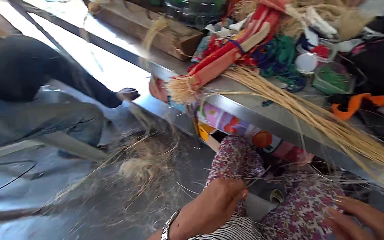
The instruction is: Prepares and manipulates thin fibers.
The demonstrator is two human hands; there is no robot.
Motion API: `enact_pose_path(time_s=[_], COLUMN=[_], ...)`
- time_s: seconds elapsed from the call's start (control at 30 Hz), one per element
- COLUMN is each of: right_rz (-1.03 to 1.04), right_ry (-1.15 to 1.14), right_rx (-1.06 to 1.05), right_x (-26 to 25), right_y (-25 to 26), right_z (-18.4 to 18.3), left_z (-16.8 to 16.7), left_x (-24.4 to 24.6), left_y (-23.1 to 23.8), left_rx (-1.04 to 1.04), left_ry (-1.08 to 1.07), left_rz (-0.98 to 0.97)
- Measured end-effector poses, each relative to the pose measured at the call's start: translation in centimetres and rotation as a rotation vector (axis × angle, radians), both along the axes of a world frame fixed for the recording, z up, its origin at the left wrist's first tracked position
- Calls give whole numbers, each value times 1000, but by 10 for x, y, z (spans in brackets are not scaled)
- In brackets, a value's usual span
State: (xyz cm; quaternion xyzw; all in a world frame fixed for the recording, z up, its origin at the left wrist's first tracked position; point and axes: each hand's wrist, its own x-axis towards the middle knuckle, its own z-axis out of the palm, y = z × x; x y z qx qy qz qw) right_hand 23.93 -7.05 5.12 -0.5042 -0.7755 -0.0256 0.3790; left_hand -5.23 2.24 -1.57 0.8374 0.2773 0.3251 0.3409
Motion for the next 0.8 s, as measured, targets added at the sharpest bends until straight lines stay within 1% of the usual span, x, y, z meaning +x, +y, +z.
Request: enact_pose_path(time_s=[0.07, 0.17, 0.27, 0.4, 0.5, 0.6, 0.67, 0.73, 0.8], right_rz=[40, 23, 51, 113, 130, 72, 39, 49, 108], right_ry=[-31, -153, -221, -203, -112, -42, 13, 172, 469], right_rx=[-11, 98, 179, 234, 226, 223, 207, 130, -25], right_x=[-14, -26, -27, -25, -23, -22, -22, -25, -32], right_y=[9, 18, 27, 30, 32, 34, 36, 38, 39], right_z=[-10, -23, -33, -41, -44, -48, -52, -57, -63], left_z=[0, 0, 3, 6, 3, -5, -8, -10, -8], left_x=[9, 15, 17, 18, 19, 20, 20, 20, 22], left_y=[-4, -8, -10, -9, -7, -6, -4, -2, 0], left_rx=[23, 61, 75, 57, -47, -197, -181, -117, -83], left_ry=[48, 100, 108, 72, -96, -312, -328, -297, -311], left_rz=[-73, -130, -188, -255, -225, -139, -91, -80, -137])
